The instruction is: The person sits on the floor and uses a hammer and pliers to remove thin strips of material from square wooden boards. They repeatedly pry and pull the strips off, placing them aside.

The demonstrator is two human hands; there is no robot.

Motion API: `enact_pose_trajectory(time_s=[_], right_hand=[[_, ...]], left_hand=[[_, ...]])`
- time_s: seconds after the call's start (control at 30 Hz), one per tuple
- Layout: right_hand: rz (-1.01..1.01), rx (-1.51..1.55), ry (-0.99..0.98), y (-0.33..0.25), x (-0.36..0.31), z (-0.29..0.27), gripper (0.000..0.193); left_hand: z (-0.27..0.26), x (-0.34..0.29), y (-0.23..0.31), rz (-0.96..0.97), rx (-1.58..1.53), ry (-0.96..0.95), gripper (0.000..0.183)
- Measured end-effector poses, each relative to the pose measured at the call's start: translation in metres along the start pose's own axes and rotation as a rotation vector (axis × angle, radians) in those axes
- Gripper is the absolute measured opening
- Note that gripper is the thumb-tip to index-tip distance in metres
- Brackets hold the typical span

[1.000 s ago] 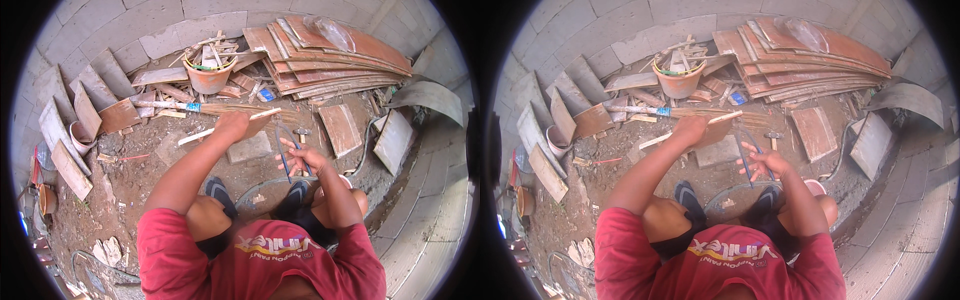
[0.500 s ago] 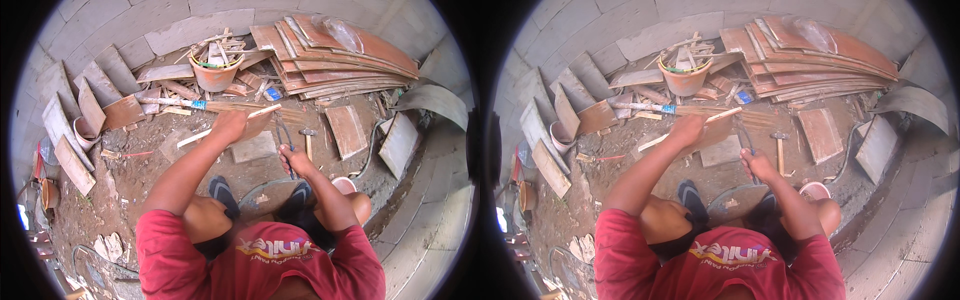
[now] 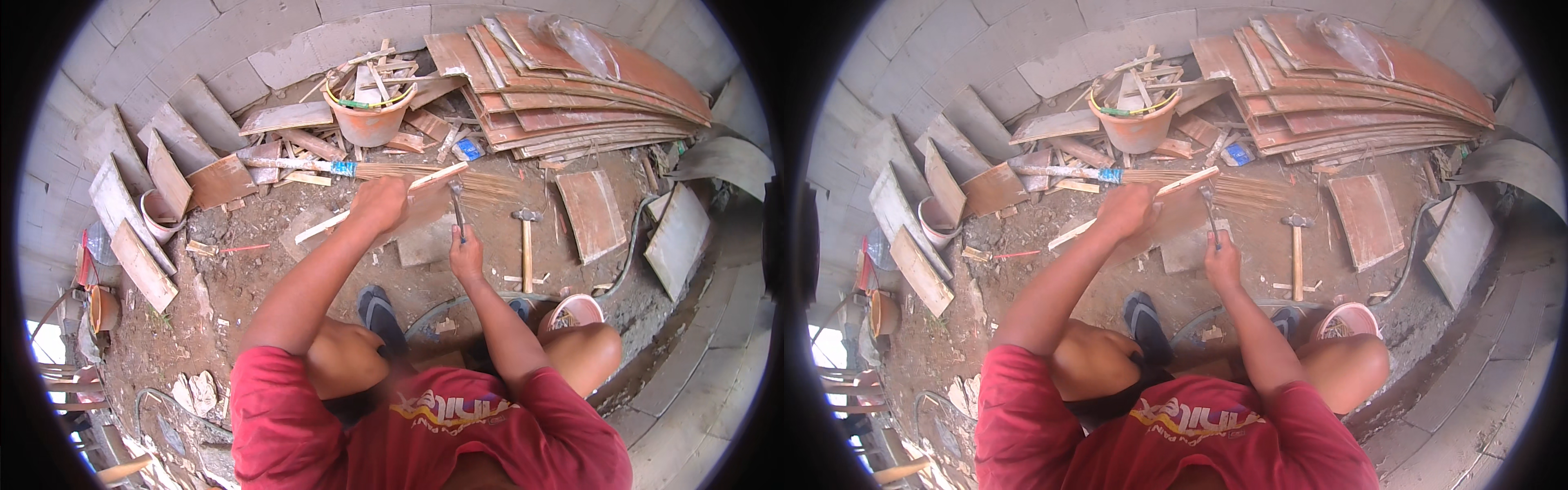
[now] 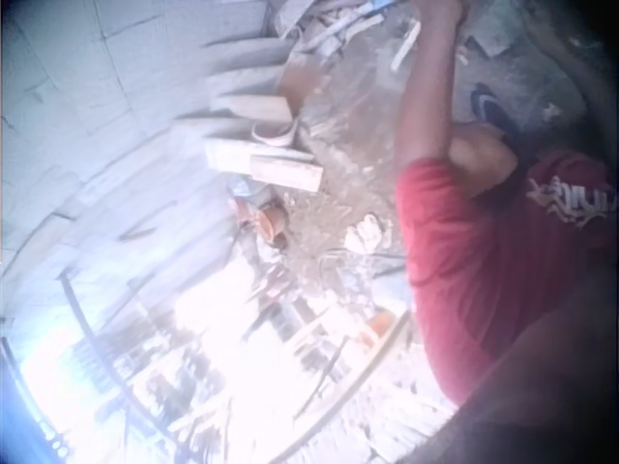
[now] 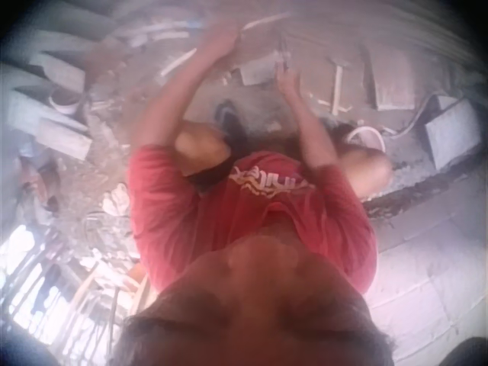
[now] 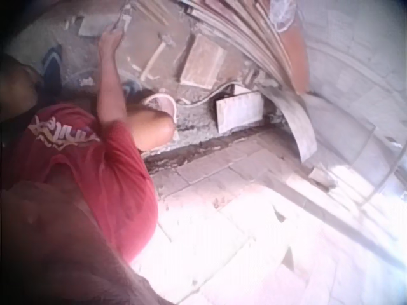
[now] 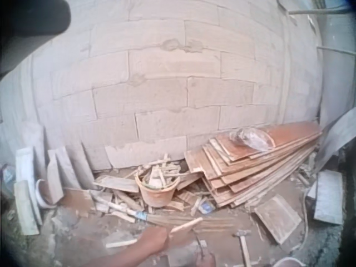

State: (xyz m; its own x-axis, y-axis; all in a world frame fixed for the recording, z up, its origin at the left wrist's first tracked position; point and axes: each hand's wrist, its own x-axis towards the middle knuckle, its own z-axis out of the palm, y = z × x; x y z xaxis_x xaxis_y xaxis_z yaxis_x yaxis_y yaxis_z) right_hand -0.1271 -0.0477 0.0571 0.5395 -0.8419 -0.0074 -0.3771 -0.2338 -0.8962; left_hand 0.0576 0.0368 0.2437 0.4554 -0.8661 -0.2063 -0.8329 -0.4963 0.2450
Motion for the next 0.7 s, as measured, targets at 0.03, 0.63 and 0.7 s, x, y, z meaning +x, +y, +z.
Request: enact_pose_trajectory(time_s=[0.03, 0.63, 0.7], right_hand=[[-0.061, -0.100, 0.070, 0.004, 0.005, 0.009, 0.033], [-0.099, -0.536, -0.512, -0.241, 0.015, -0.256, 0.013], [-0.258, -0.489, -0.305, -0.278, 0.016, -0.252, 0.017]], left_hand=[[0.000, 0.001, -0.001, -0.010, 0.018, 0.009, 0.035], [0.020, -0.012, 0.023, 0.183, 0.112, -0.316, 0.036], [0.025, -0.019, 0.028, 0.198, 0.115, -0.309, 0.035]])
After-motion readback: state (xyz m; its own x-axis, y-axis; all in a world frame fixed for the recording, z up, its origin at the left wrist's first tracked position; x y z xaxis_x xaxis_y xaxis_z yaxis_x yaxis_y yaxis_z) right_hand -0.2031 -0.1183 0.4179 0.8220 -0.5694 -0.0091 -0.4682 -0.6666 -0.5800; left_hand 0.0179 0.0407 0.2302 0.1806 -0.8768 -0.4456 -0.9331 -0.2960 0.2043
